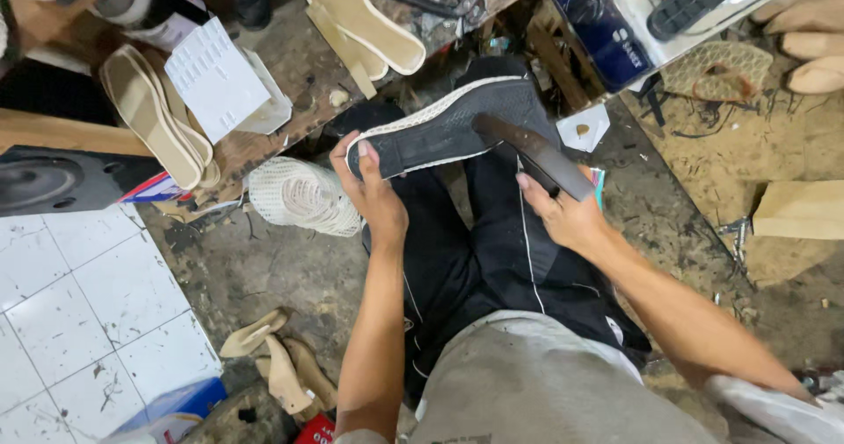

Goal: The person aligns a black rubber sole onto a woven sandal upper and presses the edges by hand. They then use a curved metal tool to press and secure the sole along the perimeter, repeating the process on a second sandal.

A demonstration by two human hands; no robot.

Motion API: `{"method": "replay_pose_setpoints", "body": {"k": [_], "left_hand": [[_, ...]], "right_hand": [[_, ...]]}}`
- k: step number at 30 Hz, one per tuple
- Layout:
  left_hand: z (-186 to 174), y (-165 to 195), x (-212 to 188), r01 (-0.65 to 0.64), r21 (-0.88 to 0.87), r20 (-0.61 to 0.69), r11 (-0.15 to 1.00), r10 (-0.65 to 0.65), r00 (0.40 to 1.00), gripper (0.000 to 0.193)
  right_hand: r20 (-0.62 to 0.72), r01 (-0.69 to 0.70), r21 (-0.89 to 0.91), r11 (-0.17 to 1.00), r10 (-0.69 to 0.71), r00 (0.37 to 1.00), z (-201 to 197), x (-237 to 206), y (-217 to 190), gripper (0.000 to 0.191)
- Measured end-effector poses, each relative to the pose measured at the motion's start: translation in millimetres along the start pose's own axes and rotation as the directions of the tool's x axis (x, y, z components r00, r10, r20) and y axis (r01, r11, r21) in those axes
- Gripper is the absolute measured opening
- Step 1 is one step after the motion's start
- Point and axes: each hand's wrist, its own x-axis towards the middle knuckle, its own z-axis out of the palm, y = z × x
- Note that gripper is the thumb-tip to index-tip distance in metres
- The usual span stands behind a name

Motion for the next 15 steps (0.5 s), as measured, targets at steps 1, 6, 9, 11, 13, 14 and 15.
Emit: {"method": "replay_pose_setpoints", "body": {"k": [1,6,9,11,13,14,15], "left_hand": [[0,1,2,0.032,-0.007,-0.001,0.999,-0.032,0.999,0.024],[0,7,-2,0.053,-0.073,0.043,0.996,-0.05,0.998,0.025],[0,9,-2,0.054,-0.066,0.015,0.996,-0.053,0.998,0.027],[0,9,1,0.059,-0.086,-0.005,0.995,-0.059,0.998,0.03],[0,11,1,-0.022,-0.005,0.024,1.0,0.022,0.999,0.036],[-1,13,2,-0.07,0.039,0.039,0.997,0.068,0.997,0.038],[-1,14,1,-0.107,0.14,0.053,0.984,0.101,0.994,0.036]], "right_hand": [[-0.004,-0.052,0.12,0.991,0.052,0.999,-4,1,5,0.022],[-0.342,0.291,0.833,0.471,0.025,0.939,-6,-7,16,0.033],[-0.435,0.307,0.65,0.695,0.009,0.9,-3,-1,22,0.036],[-0.135,-0.068,0.492,0.868,0.153,0.979,-11,4,31,0.038],[-0.094,-0.142,0.459,0.877,0.207,0.974,-19,-1,39,0.039],[-0.202,-0.011,0.555,0.832,0.148,0.968,-19,-6,41,0.04],[-0.305,0.125,0.626,0.77,0.094,0.948,-17,-9,43,0.04]]}}
